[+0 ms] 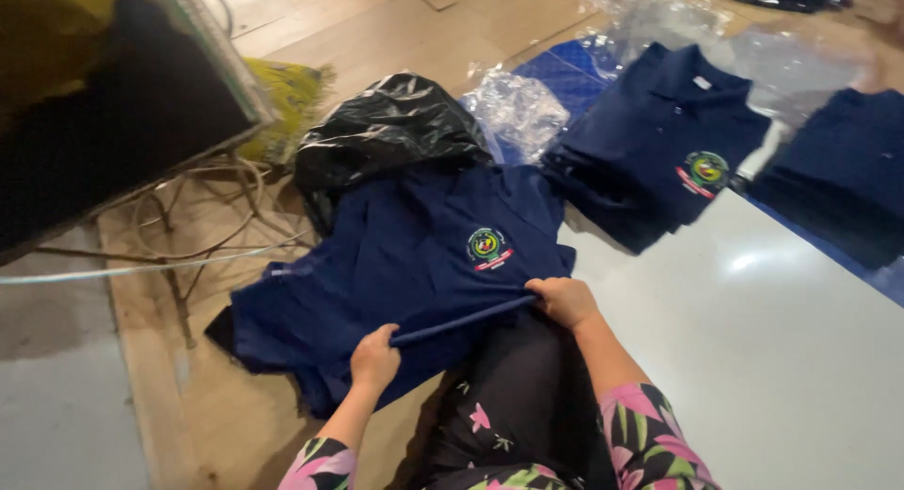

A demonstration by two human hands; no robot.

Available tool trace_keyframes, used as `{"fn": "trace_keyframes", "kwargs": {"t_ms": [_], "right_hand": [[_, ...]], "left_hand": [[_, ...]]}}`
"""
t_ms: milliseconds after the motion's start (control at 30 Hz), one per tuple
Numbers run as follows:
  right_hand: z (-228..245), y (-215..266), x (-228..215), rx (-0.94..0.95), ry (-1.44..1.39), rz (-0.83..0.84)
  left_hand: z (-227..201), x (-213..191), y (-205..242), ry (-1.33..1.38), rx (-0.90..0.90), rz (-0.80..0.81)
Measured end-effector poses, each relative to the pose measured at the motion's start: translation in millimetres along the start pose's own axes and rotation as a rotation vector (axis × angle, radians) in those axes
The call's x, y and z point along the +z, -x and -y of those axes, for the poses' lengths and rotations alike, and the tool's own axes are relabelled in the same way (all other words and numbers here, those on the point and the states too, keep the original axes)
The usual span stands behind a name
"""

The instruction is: Folding dark blue polo shirts on a white board in a production environment.

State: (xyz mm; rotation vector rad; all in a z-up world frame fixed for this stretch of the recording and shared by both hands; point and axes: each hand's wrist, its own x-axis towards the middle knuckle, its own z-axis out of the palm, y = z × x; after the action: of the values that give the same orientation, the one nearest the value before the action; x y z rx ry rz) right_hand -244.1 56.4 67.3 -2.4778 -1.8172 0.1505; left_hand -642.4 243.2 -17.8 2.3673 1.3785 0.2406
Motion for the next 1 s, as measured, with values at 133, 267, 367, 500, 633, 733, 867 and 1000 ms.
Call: {"fn": "trace_keyframes", "kwargs": {"t_ms": [133,267,367,500,633,733,867,1000], "right_hand": [[-72.8,61.7,-2.3,0.163,-0.021,-0.007],[-134.7,157.7,-10.6,0.414,0.106,0.173],[-158.0,250.8,-18.2,0.627,0.191,0.152],[-209.7,392.8,44.6,1.008,0.367,0.050],[-196.8,512.8,73.7,1.419,0.134,0.230],[-157.2,539.0,40.7,1.502,-0.034,0.353],[-121.6,516.2,26.8,1.076,-0.068,-0.006],[-111.1,472.7,14.8,0.766,0.041,-0.388]], "left_hand": [[-103.9,-3.5,5.7,0.121,-0.031,0.215],[-204.2,15.9,-2.9,0.150,0.434,0.088],[-280.3,60.6,-7.7,0.082,0.835,-0.112],[-385.3,117.4,18.5,-0.214,1.164,0.192],[-414.8,190.4,54.4,-0.257,1.425,0.274],[-428.0,188.6,59.8,-0.273,1.474,0.359],[-406.8,166.8,11.2,-0.380,1.371,0.319],[-374.3,146.0,-29.6,-0.460,1.291,0.293]]}}
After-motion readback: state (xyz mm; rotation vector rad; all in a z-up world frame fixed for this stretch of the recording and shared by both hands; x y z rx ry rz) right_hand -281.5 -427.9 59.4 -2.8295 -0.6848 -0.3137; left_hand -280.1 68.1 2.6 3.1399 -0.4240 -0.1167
